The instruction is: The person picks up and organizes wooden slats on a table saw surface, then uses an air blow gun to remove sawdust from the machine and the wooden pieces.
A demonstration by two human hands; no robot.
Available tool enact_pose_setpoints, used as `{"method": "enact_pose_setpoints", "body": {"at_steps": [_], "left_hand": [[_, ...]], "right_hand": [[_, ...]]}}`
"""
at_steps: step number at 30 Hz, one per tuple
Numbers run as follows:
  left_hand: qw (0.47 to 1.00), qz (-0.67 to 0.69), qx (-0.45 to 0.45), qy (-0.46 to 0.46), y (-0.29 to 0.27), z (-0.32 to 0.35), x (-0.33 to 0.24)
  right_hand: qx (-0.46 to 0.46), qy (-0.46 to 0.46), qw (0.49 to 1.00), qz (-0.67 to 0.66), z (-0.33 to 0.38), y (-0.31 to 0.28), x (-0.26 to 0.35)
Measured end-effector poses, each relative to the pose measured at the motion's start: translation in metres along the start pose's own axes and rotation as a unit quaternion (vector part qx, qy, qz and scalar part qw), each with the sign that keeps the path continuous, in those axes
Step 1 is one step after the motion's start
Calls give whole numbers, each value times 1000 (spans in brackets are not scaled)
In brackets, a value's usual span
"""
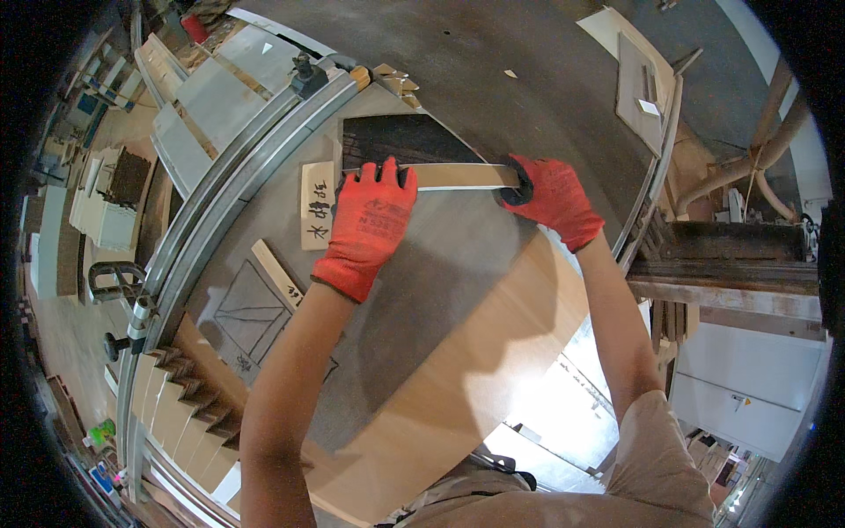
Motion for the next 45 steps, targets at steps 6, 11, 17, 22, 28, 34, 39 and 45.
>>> {"method": "enact_pose_setpoints", "body": {"at_steps": [6,11,17,22,28,34,39,45], "left_hand": [[999,-10,-29,-36,14,6,-13],[994,11,-95,-60,8,8,-17],[992,32,-110,-57,5,7,-18],[993,64,-97,-8,1,3,-5],[995,73,-62,-1,-6,-1,-1],[999,49,-23,6,-5,-1,-1],[1000,26,-13,-1,5,1,-1],[998,48,-40,-6,-2,2,-5]], "right_hand": [[-119,93,947,-283,27,21,-2],[-180,238,928,-223,42,36,19],[-291,319,868,-244,42,69,37],[-250,319,865,-295,45,64,33],[12,39,978,-206,21,8,-4],[134,-45,989,-41,-20,-12,-25],[131,-76,988,-22,-26,-12,-13],[118,-80,989,-29,-27,-7,-18]]}}
Point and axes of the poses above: each hand's wrist, its own z-axis away from the middle knuckle, its own y-axis out of the palm, x = y × z, the point moved 3 cm from there along -z, towards the middle knuckle, and after that the axes turned 8 degrees about y, right-handed, at the moved point
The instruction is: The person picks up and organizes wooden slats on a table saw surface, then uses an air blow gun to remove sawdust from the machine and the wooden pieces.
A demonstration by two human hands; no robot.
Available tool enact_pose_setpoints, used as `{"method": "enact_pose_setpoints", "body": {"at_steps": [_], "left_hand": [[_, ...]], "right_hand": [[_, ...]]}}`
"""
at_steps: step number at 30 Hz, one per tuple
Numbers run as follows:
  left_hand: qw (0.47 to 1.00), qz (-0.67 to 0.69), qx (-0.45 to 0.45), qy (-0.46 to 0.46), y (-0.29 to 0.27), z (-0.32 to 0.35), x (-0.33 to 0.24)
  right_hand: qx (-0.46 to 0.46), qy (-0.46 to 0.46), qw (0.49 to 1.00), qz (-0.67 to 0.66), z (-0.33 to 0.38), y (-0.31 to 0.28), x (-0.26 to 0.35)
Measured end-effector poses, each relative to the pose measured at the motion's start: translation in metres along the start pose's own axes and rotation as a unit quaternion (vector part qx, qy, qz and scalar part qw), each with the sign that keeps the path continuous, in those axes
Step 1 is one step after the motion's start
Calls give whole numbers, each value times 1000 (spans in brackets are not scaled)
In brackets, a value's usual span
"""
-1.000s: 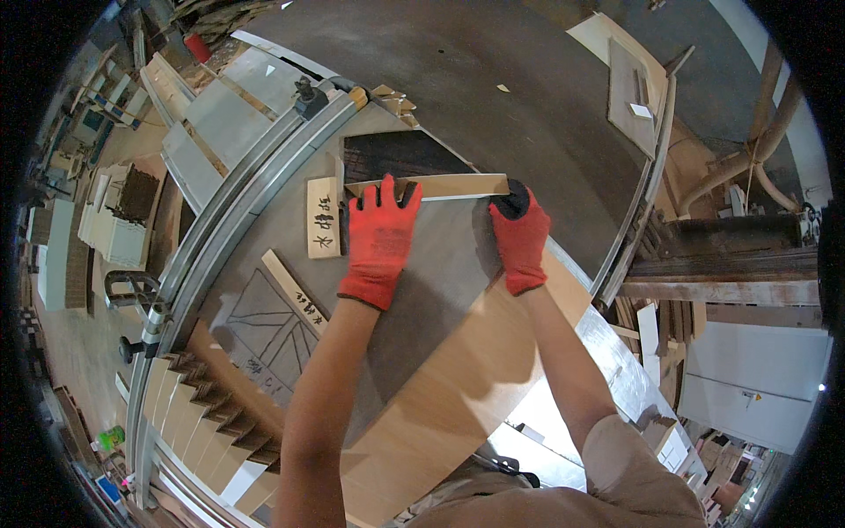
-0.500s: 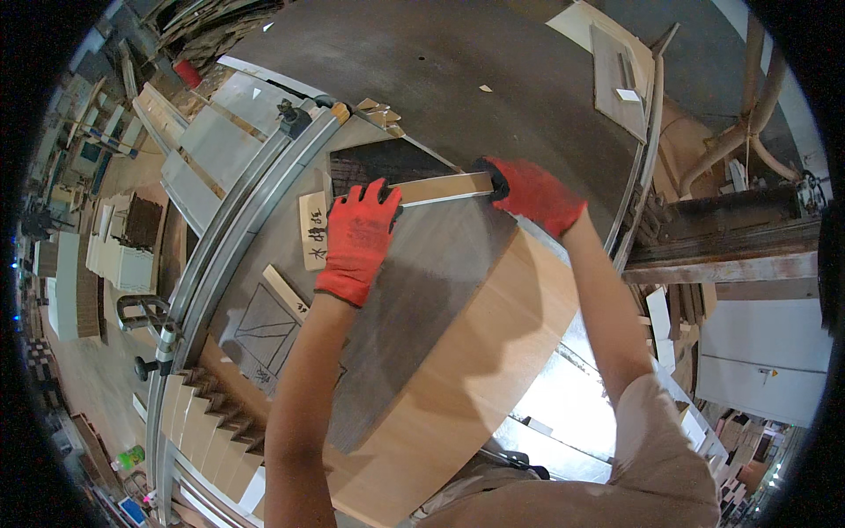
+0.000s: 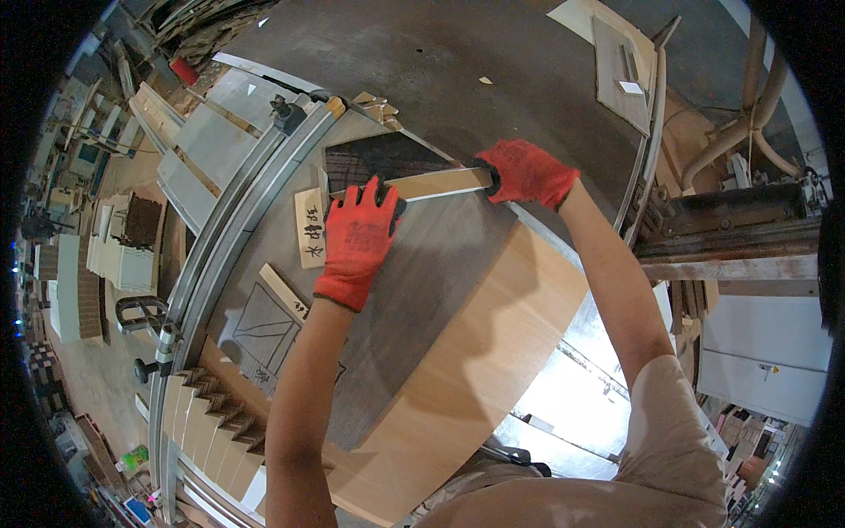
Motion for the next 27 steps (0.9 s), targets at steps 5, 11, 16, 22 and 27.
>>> {"method": "enact_pose_setpoints", "body": {"at_steps": [5,11,16,22,27], "left_hand": [[999,-26,-25,-9,4,-1,-3],[994,-44,-53,-85,23,6,-27],[986,19,-84,-143,21,13,-35],[979,61,-101,-165,24,15,-34],[973,78,-102,-193,19,15,-34]], "right_hand": [[2,-27,999,-38,-5,-2,-5],[-45,-47,996,-64,-2,1,-1],[-104,102,950,-277,29,24,7],[-233,281,838,-405,48,66,35],[-284,360,871,-177,44,48,64]]}}
Point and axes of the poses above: each hand's wrist, its own z-axis away from the middle knuckle, its own y-axis out of the palm, x = y × z, the point moved 3 cm from there along -z, towards the middle knuckle, and after that the axes turned 8 degrees about y, right-handed, at the moved point
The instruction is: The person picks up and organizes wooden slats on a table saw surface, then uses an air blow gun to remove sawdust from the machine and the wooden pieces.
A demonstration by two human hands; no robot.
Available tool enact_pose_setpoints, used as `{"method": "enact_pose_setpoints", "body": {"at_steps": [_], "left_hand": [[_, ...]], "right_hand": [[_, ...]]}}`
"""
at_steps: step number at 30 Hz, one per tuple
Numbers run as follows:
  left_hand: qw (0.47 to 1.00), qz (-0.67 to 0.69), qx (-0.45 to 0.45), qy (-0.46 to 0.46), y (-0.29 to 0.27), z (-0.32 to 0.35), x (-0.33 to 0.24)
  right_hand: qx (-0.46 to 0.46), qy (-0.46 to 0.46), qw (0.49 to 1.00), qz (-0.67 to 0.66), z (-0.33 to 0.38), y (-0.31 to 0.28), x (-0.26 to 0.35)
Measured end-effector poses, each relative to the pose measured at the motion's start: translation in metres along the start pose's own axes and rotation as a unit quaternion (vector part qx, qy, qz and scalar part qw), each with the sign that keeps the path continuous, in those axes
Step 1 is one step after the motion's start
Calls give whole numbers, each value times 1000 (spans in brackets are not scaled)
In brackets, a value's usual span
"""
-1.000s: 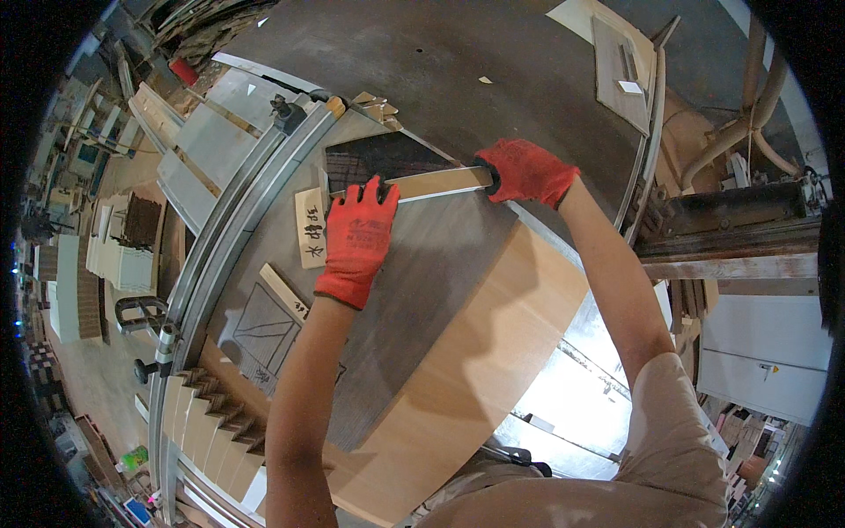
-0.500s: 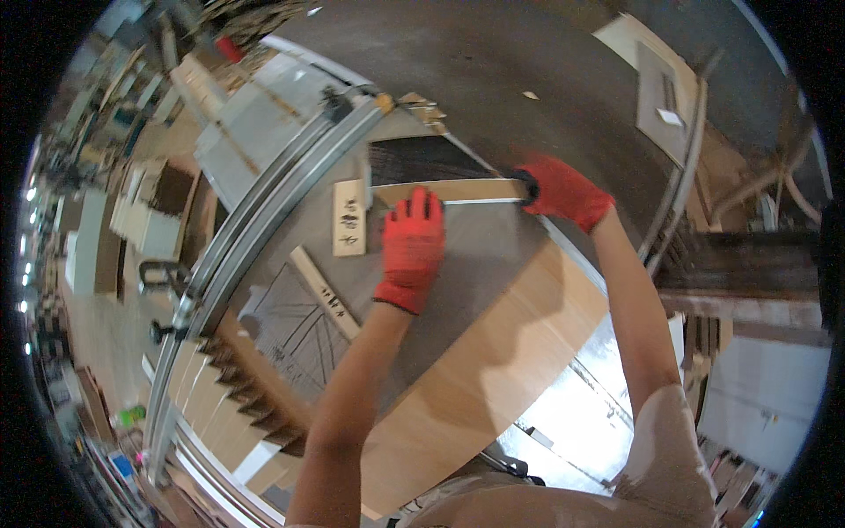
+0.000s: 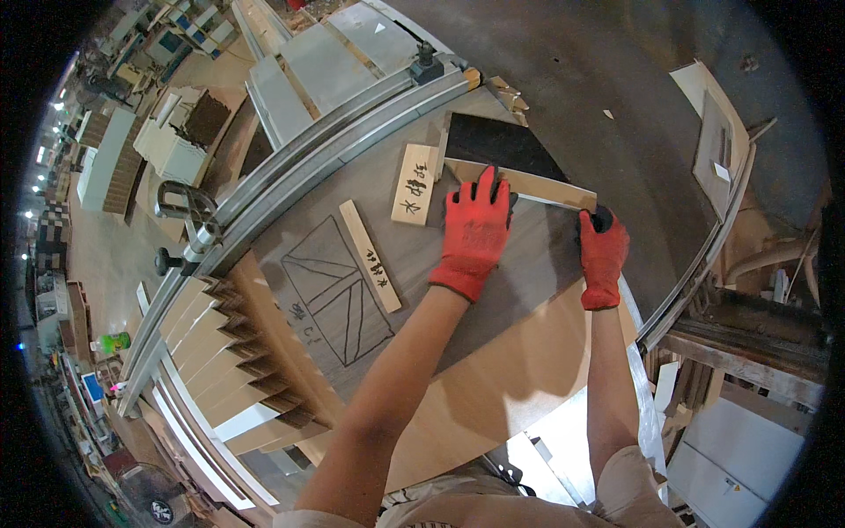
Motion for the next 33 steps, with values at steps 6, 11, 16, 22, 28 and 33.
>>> {"method": "enact_pose_setpoints", "body": {"at_steps": [6,11,16,22,28,33], "left_hand": [[999,29,-13,-31,1,-4,3],[999,21,-8,-35,4,0,5],[999,-10,8,-37,5,1,7],[999,-6,11,-31,2,-2,4],[996,64,-27,-48,-4,2,12],[989,131,-46,-43,-50,58,-5]], "right_hand": [[-31,-43,998,45,-3,9,-5],[-76,-107,989,62,5,9,-8],[-44,-250,964,72,58,23,44],[-26,-304,951,53,62,61,72],[-72,-381,917,97,59,57,90],[5,-351,930,113,51,64,95]]}}
Point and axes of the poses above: each hand's wrist, its own z-axis away from the middle knuckle, its own y-axis out of the palm, x = y × z, the point moved 3 cm from there along -z, towards the middle knuckle, and after that the axes turned 8 degrees about y, right-handed, at the moved point
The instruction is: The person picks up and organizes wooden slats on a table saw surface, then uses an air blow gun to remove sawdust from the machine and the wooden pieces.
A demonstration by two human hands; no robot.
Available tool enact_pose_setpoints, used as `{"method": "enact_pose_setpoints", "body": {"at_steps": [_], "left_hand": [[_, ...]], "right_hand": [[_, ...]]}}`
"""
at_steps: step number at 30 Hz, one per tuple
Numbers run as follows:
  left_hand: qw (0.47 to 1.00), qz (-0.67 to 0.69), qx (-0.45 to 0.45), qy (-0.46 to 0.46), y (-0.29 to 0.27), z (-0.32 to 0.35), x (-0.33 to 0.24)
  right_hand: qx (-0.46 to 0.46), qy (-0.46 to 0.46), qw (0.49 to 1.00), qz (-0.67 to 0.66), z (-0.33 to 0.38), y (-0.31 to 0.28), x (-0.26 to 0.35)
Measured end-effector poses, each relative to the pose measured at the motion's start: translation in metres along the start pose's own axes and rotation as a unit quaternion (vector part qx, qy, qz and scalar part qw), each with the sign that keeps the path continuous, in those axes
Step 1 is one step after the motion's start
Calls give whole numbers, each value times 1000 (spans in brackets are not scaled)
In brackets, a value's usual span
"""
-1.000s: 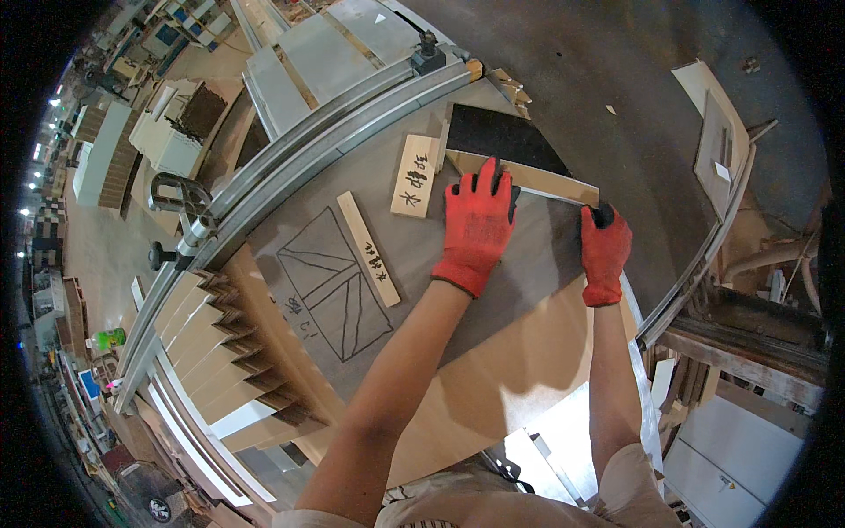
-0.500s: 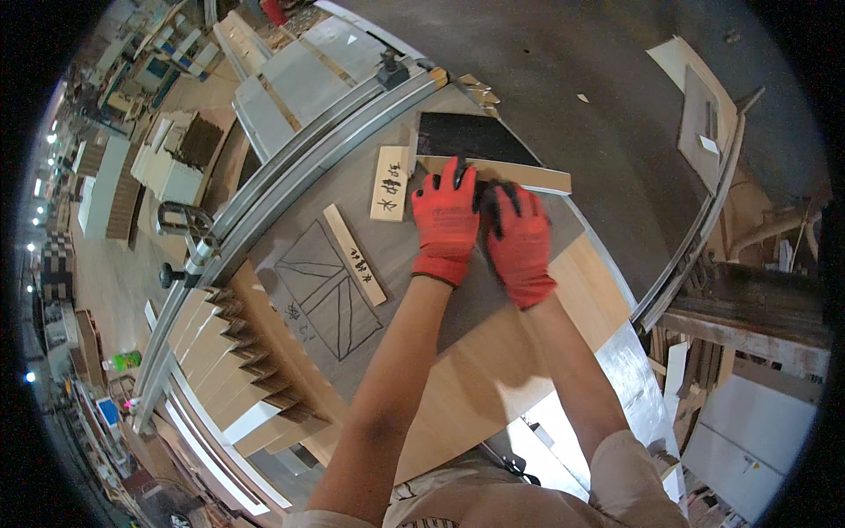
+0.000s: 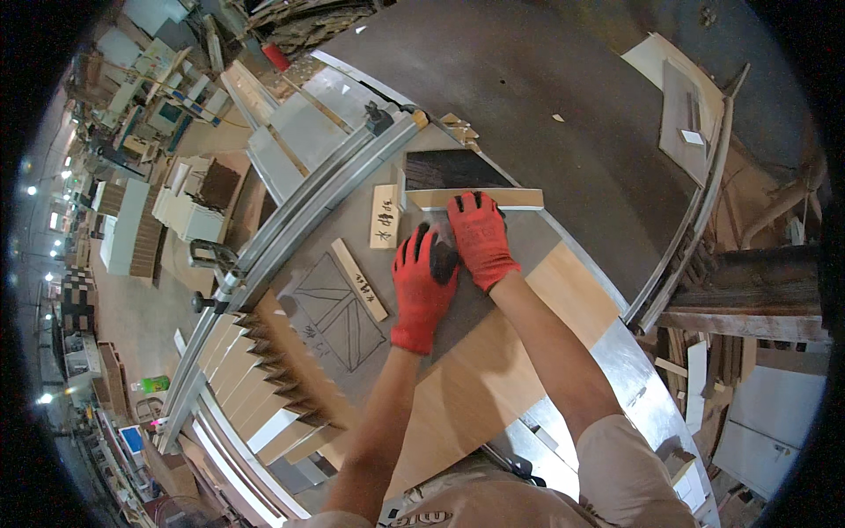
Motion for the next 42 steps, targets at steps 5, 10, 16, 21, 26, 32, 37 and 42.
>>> {"method": "enact_pose_setpoints", "body": {"at_steps": [5,10,16,21,26,32,37,42], "left_hand": [[985,-121,-121,26,-69,-27,55],[944,-327,-31,-27,-111,-104,172],[946,-318,43,-54,-91,-106,191],[944,-326,24,-44,-88,-112,201],[948,-314,4,-53,-90,-106,207],[944,-324,10,-52,-87,-109,204],[942,-327,10,-70,-90,-106,207],[940,-336,8,-54,-88,-107,206]], "right_hand": [[-13,21,999,22,1,0,3],[-31,-6,999,38,-6,13,17],[-21,-11,998,60,-4,16,14],[-55,-18,996,65,-10,16,15],[9,-5,995,95,-13,15,21],[-10,-3,993,117,-15,18,21],[-17,-5,992,123,-15,18,26],[-12,-8,995,97,-13,31,22]]}}
Point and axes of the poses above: each hand's wrist, its own z-axis away from the middle knuckle, its own y-axis out of the palm, x = y × z, the point moved 3 cm from there along -z, towards the middle knuckle, and after that the axes turned 8 degrees about y, right-handed, at the moved point
